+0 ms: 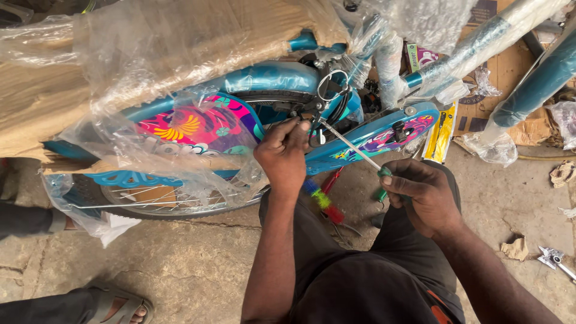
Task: The person assembles a bicycle by tightening bolts on the front fork and installing a black plastic chain guard. They use a wrench and a screwdriver to secure the components.
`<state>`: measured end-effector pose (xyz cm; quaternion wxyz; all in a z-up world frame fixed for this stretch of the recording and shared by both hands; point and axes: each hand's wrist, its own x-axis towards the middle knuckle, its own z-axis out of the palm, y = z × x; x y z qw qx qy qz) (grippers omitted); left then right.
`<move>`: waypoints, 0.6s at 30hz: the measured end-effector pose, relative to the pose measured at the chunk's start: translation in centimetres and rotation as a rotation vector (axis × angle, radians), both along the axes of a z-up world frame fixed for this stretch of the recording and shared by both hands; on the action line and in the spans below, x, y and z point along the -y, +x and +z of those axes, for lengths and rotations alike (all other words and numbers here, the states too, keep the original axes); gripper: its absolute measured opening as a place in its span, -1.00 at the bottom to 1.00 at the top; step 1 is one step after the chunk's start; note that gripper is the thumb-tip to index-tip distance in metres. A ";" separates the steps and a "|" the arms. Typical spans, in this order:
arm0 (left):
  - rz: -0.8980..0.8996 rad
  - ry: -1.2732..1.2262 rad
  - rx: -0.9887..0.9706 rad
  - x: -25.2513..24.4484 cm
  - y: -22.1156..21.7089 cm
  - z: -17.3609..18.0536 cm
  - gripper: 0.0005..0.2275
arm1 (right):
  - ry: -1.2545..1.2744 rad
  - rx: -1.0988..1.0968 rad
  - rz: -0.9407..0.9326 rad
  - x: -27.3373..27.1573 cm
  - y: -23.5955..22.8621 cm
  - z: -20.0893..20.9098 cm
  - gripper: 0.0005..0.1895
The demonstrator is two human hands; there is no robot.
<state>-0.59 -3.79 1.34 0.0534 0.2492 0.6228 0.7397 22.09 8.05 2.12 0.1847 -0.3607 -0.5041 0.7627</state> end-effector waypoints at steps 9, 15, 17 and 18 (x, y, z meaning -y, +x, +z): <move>0.043 -0.301 -0.300 0.2 -0.9 1.0 -0.87 | -0.006 -0.007 0.021 -0.3 -0.1 0.0 -0.75; 0.118 -0.301 -0.388 -1.1 -0.7 0.4 -0.90 | -0.038 0.009 0.022 -0.4 0.0 0.1 -0.74; 0.152 -0.262 -0.455 -1.3 -0.5 -0.3 -0.90 | -0.037 0.021 0.020 -0.4 0.0 0.1 -0.74; 0.142 -0.233 -0.471 -1.4 -0.5 -0.6 -0.90 | -0.037 0.027 0.019 -0.4 0.0 0.1 -0.75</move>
